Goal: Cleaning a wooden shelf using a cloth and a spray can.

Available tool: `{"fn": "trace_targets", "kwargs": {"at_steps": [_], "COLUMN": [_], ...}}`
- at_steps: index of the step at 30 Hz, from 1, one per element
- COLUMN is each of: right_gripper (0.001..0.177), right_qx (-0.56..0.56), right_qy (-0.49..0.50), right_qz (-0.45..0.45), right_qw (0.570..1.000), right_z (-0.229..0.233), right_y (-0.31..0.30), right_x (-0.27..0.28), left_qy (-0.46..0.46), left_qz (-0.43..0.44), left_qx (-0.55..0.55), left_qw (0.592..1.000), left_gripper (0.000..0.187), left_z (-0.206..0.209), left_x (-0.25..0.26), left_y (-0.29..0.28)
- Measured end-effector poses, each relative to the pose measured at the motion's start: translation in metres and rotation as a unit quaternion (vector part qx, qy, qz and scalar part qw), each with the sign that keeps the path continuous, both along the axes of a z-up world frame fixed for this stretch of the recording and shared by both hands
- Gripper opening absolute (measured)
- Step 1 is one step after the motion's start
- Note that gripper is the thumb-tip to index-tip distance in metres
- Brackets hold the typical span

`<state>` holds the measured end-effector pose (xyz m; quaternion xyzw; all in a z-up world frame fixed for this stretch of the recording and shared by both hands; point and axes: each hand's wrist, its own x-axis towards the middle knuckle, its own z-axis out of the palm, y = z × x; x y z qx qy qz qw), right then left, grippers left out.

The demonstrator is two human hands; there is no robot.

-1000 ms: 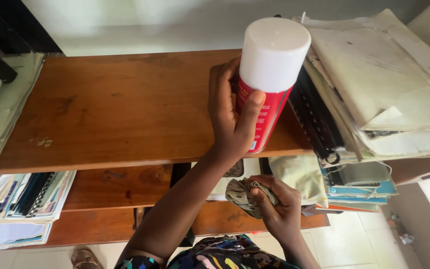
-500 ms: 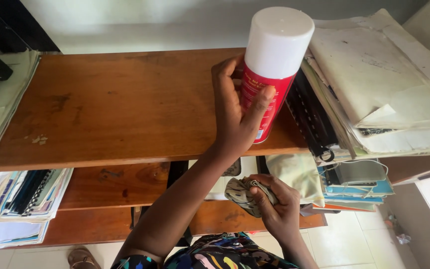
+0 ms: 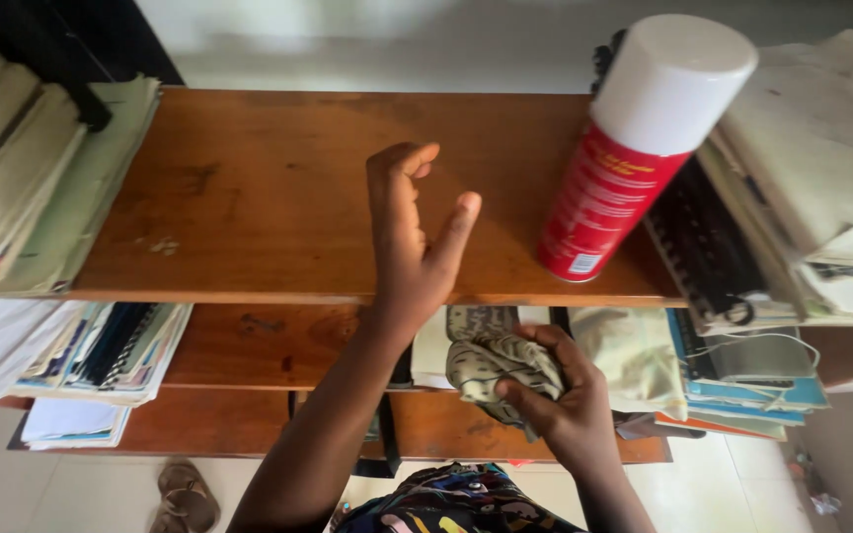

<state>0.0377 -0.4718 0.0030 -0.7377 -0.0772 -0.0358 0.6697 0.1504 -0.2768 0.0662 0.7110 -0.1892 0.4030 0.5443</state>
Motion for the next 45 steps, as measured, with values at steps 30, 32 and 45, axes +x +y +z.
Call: {"fn": "trace_targets", "kwargs": {"at_steps": [30, 32, 45], "right_gripper": [0.054, 0.056, 0.064], "right_qx": [-0.418, -0.423, -0.396], "right_qy": [-0.380, -0.382, -0.416], "right_qz": [-0.324, -0.318, -0.247], "right_qw": [0.759, 0.758, 0.781], "right_z": [-0.003, -0.001, 0.004], "right_y": [0.142, 0.156, 0.287], "right_x": [0.014, 0.012, 0.009], "left_qy": [0.089, 0.072, 0.059], "left_qz": [0.097, 0.119, 0.088], "left_qx": [0.157, 0.174, 0.222], "left_qw": [0.979, 0.975, 0.969], "left_gripper": [0.026, 0.024, 0.015], "left_z": [-0.020, -0.022, -0.029], "left_x": [-0.064, -0.065, -0.086], "left_y": [0.262, 0.274, 0.323]}}
